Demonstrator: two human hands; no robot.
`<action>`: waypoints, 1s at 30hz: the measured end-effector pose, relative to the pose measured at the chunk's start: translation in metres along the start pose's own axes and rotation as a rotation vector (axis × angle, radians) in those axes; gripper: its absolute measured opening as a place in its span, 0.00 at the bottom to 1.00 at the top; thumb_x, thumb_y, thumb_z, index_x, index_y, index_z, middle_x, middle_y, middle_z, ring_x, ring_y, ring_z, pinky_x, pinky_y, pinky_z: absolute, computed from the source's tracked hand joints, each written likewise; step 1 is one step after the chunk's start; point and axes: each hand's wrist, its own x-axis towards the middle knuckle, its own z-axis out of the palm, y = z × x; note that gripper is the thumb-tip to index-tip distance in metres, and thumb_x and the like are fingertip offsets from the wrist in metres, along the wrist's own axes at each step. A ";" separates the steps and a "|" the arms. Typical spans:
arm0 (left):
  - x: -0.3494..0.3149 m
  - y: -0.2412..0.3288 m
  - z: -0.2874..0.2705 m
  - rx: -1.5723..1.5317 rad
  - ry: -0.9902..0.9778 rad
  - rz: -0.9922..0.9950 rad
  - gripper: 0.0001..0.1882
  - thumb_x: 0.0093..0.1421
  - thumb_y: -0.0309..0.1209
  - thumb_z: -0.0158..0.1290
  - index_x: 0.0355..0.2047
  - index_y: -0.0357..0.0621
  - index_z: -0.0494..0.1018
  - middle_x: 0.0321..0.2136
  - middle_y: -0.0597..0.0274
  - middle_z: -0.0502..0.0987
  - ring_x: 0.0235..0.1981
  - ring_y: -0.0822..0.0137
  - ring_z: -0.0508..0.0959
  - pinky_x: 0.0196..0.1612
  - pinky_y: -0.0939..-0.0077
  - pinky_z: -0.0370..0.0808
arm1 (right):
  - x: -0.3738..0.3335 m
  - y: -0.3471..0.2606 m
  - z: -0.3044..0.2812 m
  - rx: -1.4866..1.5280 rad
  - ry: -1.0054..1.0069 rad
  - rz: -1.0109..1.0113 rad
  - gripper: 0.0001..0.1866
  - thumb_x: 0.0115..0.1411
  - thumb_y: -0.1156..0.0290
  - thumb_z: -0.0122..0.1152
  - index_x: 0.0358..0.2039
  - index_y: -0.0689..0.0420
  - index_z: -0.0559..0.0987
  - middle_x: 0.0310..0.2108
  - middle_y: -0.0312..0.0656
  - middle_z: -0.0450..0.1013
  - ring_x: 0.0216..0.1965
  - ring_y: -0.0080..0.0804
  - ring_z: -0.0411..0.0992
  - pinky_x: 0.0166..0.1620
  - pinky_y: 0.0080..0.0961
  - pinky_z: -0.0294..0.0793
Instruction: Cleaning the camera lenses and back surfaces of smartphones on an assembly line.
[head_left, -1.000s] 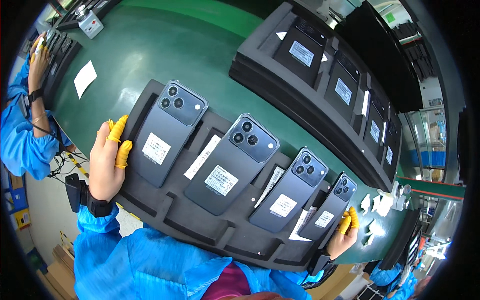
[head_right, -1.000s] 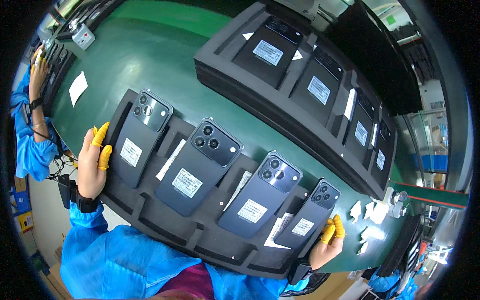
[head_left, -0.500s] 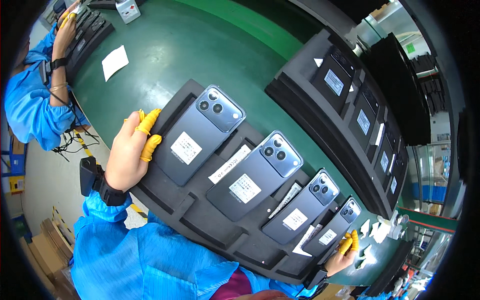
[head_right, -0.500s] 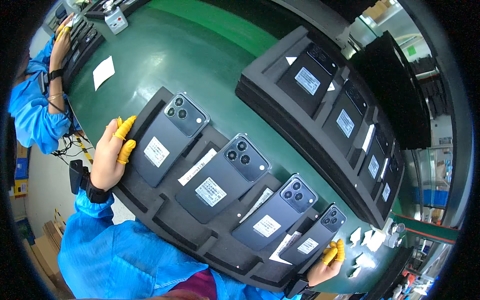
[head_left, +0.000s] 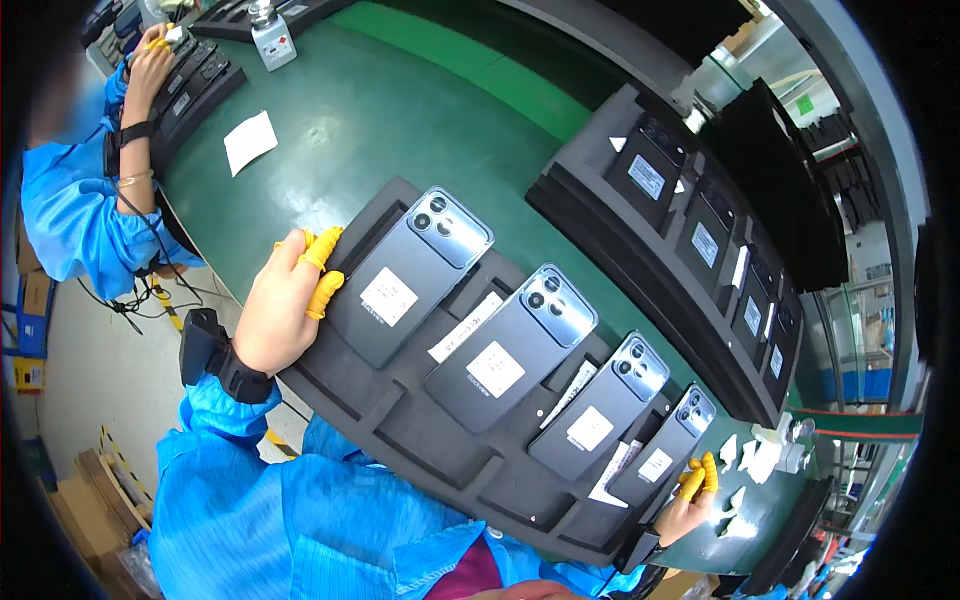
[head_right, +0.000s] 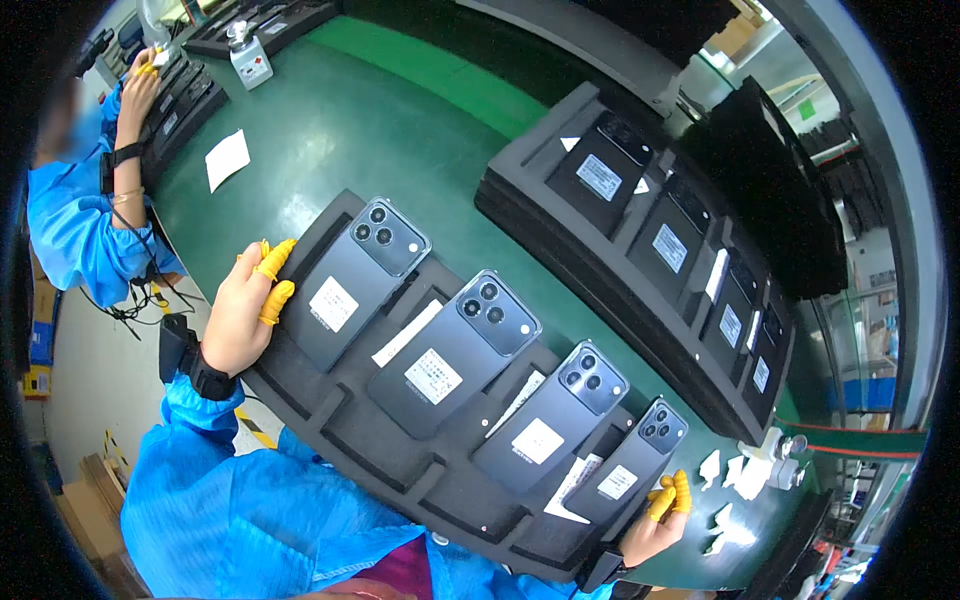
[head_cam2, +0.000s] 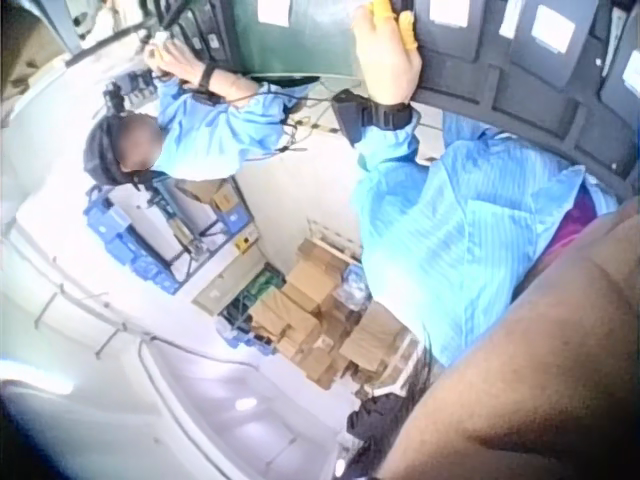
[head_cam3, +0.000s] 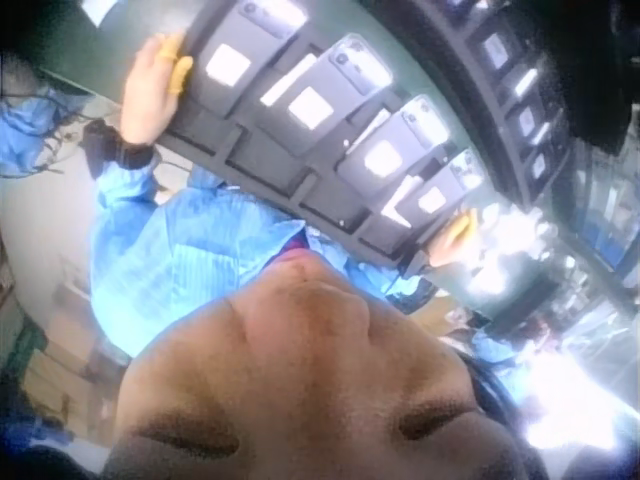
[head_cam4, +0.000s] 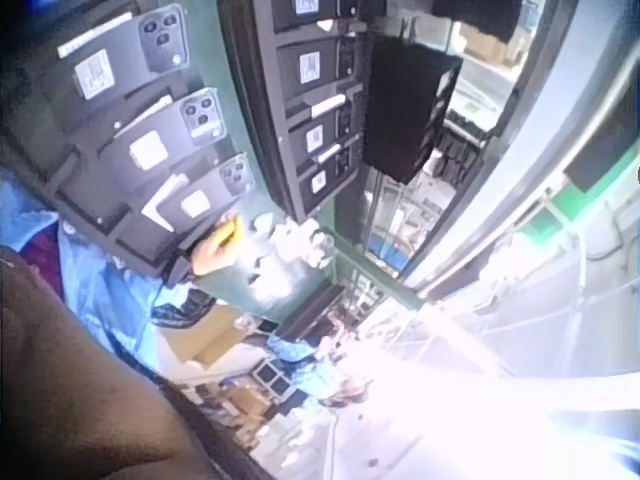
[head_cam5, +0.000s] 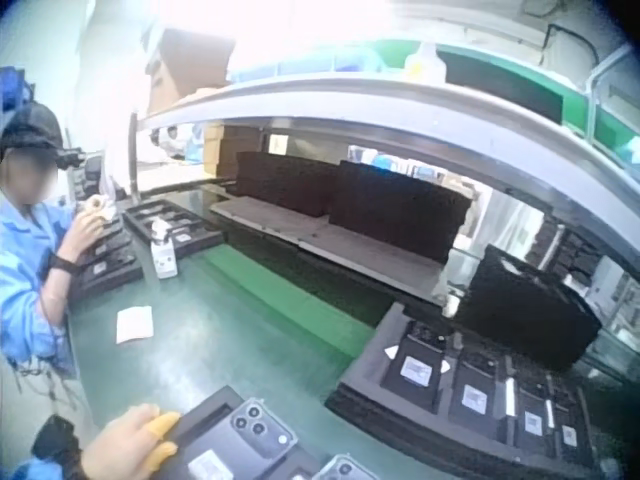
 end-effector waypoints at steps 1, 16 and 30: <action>0.000 0.000 0.001 0.003 0.002 0.007 0.11 0.55 0.26 0.53 0.35 0.29 0.68 0.37 0.44 0.66 0.36 0.44 0.69 0.39 0.61 0.69 | 0.000 0.000 0.002 -0.006 0.012 -0.026 0.15 0.66 0.73 0.47 0.50 0.64 0.71 0.38 0.40 0.73 0.33 0.20 0.67 0.36 0.14 0.67; 0.040 0.150 -0.016 -0.053 -0.251 0.730 0.21 0.42 0.21 0.55 0.41 0.34 0.73 0.44 0.48 0.70 0.46 0.45 0.69 0.51 0.59 0.67 | 0.066 -0.083 -0.024 -0.323 -0.444 -0.349 0.29 0.41 0.73 0.71 0.47 0.56 0.74 0.31 0.40 0.71 0.28 0.36 0.68 0.32 0.27 0.70; 0.030 0.249 0.094 -0.311 -0.559 1.179 0.30 0.53 0.43 0.55 0.55 0.42 0.66 0.56 0.52 0.65 0.60 0.53 0.62 0.64 0.56 0.52 | 0.127 -0.085 -0.004 -0.494 -0.881 -0.292 0.34 0.39 0.74 0.74 0.50 0.62 0.73 0.30 0.42 0.71 0.34 0.36 0.71 0.38 0.27 0.71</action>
